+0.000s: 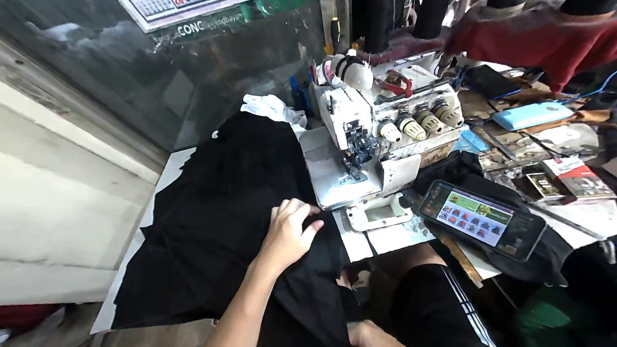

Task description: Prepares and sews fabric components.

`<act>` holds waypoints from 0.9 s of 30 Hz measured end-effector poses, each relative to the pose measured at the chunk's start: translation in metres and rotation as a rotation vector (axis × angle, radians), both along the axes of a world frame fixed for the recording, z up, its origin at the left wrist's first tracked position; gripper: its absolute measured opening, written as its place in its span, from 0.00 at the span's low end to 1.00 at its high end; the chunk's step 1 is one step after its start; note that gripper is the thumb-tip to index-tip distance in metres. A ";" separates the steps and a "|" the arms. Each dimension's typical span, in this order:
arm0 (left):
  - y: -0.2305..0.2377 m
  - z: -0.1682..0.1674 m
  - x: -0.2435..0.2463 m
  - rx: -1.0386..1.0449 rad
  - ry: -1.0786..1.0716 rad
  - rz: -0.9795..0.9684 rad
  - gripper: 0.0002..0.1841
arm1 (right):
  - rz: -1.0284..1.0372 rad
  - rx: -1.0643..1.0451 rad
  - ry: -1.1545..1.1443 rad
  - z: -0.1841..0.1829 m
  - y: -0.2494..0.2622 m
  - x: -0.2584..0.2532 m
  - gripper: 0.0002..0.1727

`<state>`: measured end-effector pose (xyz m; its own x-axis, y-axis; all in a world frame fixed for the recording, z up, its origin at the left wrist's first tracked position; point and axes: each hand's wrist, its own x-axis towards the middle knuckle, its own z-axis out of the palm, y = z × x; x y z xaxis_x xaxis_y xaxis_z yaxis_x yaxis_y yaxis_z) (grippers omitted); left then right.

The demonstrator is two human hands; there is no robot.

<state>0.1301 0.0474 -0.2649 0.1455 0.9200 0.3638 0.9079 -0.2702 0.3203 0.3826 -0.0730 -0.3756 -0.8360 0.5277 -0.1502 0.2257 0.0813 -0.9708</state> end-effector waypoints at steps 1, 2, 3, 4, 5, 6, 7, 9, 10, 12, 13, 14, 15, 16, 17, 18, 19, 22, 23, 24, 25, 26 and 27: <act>0.001 -0.003 0.002 -0.001 -0.001 -0.010 0.11 | 0.007 0.004 -0.005 0.000 0.001 0.000 0.20; 0.002 -0.004 0.003 0.007 -0.013 -0.018 0.10 | 0.011 0.004 -0.013 0.000 0.003 0.001 0.20; 0.002 -0.004 0.004 0.018 -0.033 -0.025 0.08 | -0.001 0.003 -0.021 0.001 0.003 0.002 0.20; 0.001 -0.002 0.004 0.035 -0.064 -0.031 0.07 | -0.032 -0.002 -0.032 0.003 0.003 0.003 0.19; -0.002 0.000 0.004 0.061 -0.099 -0.037 0.06 | -0.083 -0.001 -0.049 0.005 0.003 0.006 0.20; -0.005 0.001 0.004 0.095 -0.136 -0.043 0.05 | -0.148 0.016 -0.073 0.009 0.003 0.009 0.24; -0.008 0.003 0.002 0.127 -0.176 -0.049 0.04 | -0.226 0.046 -0.081 0.016 0.005 0.011 0.28; -0.017 0.007 -0.001 0.165 -0.261 -0.049 0.04 | -0.416 0.174 -0.010 0.036 0.013 0.014 0.23; -0.023 0.010 -0.002 0.176 -0.302 -0.051 0.04 | -0.498 0.235 0.082 0.050 0.019 0.014 0.20; -0.033 0.014 -0.003 0.203 -0.389 -0.072 0.05 | -0.578 0.290 0.247 0.080 0.032 0.005 0.22; -0.038 0.015 -0.003 0.219 -0.430 -0.074 0.05 | -0.575 0.286 0.292 0.090 0.039 -0.004 0.27; -0.041 0.018 -0.004 0.233 -0.466 -0.066 0.06 | -0.545 0.267 0.305 0.095 0.047 -0.015 0.33; -0.044 0.022 -0.005 0.248 -0.490 -0.061 0.06 | -0.496 0.221 0.301 0.093 0.054 -0.027 0.37; -0.047 0.029 -0.007 0.267 -0.503 -0.065 0.06 | -0.433 0.148 0.282 0.090 0.059 -0.036 0.38; -0.051 0.038 -0.010 0.300 -0.508 -0.079 0.07 | -0.366 0.082 0.249 0.087 0.059 -0.042 0.36; -0.055 0.049 -0.014 0.333 -0.510 -0.094 0.08 | -0.295 0.070 0.205 0.087 0.057 -0.043 0.32; -0.059 0.060 -0.019 0.367 -0.517 -0.106 0.09 | -0.224 0.105 0.163 0.087 0.052 -0.040 0.26; -0.064 0.086 -0.029 0.465 -0.533 -0.109 0.11 | -0.084 0.132 0.133 0.077 0.038 -0.029 0.12; -0.058 0.089 -0.029 0.488 -0.519 -0.081 0.10 | -0.099 0.105 0.132 0.068 0.036 -0.027 0.12; -0.047 0.086 -0.027 0.491 -0.487 -0.034 0.09 | -0.151 0.083 0.128 0.057 0.035 -0.027 0.12; -0.032 0.079 -0.024 0.466 -0.453 0.012 0.08 | -0.227 0.067 0.123 0.046 0.034 -0.029 0.11; -0.016 0.068 -0.022 0.414 -0.428 0.048 0.08 | -0.314 0.057 0.109 0.037 0.033 -0.030 0.11; 0.000 0.054 -0.021 0.355 -0.420 0.069 0.07 | -0.398 0.050 0.081 0.030 0.032 -0.030 0.12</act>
<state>0.1092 0.0476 -0.2108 -0.1357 0.7325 0.6671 0.7411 -0.3719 0.5590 0.3522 -0.0407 -0.3460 -0.5733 0.8172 -0.0584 0.1720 0.0503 -0.9838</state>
